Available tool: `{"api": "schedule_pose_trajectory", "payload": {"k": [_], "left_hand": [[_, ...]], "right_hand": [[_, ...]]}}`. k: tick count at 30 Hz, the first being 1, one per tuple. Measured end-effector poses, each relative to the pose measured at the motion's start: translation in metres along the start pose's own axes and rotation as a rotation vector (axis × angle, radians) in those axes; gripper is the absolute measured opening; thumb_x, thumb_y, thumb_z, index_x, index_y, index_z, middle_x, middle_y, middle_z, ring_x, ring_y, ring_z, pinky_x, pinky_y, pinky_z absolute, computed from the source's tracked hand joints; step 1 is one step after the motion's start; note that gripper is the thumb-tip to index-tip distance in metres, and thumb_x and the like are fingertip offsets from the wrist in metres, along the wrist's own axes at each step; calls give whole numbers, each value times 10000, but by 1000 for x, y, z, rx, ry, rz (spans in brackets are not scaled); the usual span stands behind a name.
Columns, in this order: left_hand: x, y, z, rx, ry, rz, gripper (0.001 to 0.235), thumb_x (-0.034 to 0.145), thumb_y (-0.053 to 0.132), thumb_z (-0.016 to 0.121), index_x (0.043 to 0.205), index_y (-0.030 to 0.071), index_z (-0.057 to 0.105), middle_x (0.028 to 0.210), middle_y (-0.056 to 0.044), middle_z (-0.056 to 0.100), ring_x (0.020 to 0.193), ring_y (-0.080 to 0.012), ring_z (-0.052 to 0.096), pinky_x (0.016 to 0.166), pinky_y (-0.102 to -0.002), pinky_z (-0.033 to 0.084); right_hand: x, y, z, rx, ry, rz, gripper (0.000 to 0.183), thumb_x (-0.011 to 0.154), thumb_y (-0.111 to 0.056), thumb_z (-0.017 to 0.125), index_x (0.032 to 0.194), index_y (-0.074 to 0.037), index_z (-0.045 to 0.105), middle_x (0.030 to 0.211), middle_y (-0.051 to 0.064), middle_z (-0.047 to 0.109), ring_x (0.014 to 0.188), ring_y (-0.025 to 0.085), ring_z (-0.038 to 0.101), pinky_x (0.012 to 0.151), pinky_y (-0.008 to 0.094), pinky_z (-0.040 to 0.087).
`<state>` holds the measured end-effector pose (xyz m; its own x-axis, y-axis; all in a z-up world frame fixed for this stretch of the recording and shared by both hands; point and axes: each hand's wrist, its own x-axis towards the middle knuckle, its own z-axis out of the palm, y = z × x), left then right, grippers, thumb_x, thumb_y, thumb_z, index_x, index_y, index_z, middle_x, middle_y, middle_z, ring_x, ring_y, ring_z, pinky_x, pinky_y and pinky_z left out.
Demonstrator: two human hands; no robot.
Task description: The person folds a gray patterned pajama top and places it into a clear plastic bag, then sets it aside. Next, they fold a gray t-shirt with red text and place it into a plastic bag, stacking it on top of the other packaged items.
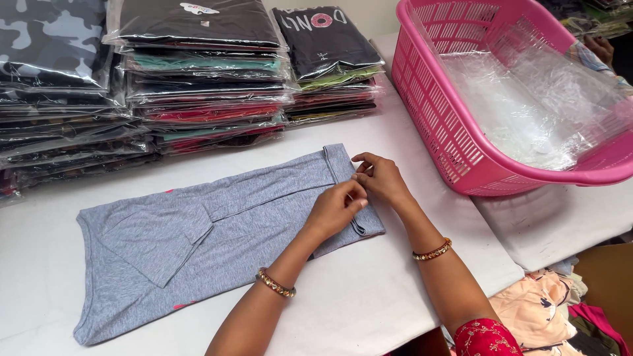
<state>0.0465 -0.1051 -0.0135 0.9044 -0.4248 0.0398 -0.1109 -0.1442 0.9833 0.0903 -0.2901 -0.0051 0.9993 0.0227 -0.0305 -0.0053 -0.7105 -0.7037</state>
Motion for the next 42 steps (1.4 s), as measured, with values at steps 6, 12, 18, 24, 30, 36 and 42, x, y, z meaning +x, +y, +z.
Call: {"api": "schedule_pose_trajectory", "payload": {"k": [6, 12, 18, 24, 30, 36, 42], "left_hand": [[-13, 14, 10, 718, -66, 384, 212, 675, 201, 841, 805, 93, 713, 929, -95, 707, 929, -321, 665, 789, -466, 525], [7, -18, -13, -31, 21, -162, 312, 955, 167, 657, 1258, 97, 687, 1046, -145, 738, 937, -246, 691, 855, -341, 577], [-10, -27, -33, -671, 64, -250, 508, 1041, 280, 513, 1518, 116, 448, 1329, -58, 631, 1203, -183, 633, 1001, -325, 555], [-53, -28, -67, -943, 265, -324, 541, 1041, 325, 503, 1523, 82, 466, 1338, -92, 625, 1186, -181, 607, 988, -358, 505], [-53, -71, -58, -730, 326, -151, 855, 762, -187, 518, 1553, 66, 315, 1388, -60, 608, 1205, -166, 625, 962, -303, 505], [-49, -95, -45, -606, 412, -93, 865, 767, -186, 605, 1558, 62, 358, 1213, -114, 625, 1022, -165, 653, 829, -296, 560], [-111, -6, -77, -155, 221, -230, 973, 849, -7, 721, 1636, 202, 187, 849, -71, 591, 672, -182, 600, 620, -309, 520]], "right_hand": [[-4, -20, -6, 71, -70, 130, 535, 821, -163, 833, 1325, -128, 656, 758, 72, 706, 613, 122, 624, 583, 311, 527], [-6, -18, -7, 180, -184, 62, 649, 812, -27, 763, 1424, -140, 577, 705, 13, 596, 620, 89, 551, 555, 280, 464], [-16, -28, 24, 345, -66, -181, 681, 840, 21, 752, 1468, -126, 535, 824, 6, 538, 723, 71, 540, 650, 242, 492], [-39, -92, 58, 553, -312, -332, 585, 919, 23, 658, 1453, -155, 499, 1054, 47, 733, 936, 86, 691, 856, 256, 604], [22, -115, 70, -196, -67, -729, 506, 802, 109, 585, 1202, -145, 762, 1339, 19, 680, 1264, 245, 624, 1044, 387, 536], [50, -153, 83, -895, -291, -864, 248, 767, -109, 720, 975, -216, 801, 1527, 26, 467, 1468, 303, 320, 1147, 603, 310], [69, -194, 70, -995, -416, -768, 242, 731, -192, 812, 971, -216, 795, 1471, 6, 508, 1435, 277, 374, 1085, 565, 383]]}}
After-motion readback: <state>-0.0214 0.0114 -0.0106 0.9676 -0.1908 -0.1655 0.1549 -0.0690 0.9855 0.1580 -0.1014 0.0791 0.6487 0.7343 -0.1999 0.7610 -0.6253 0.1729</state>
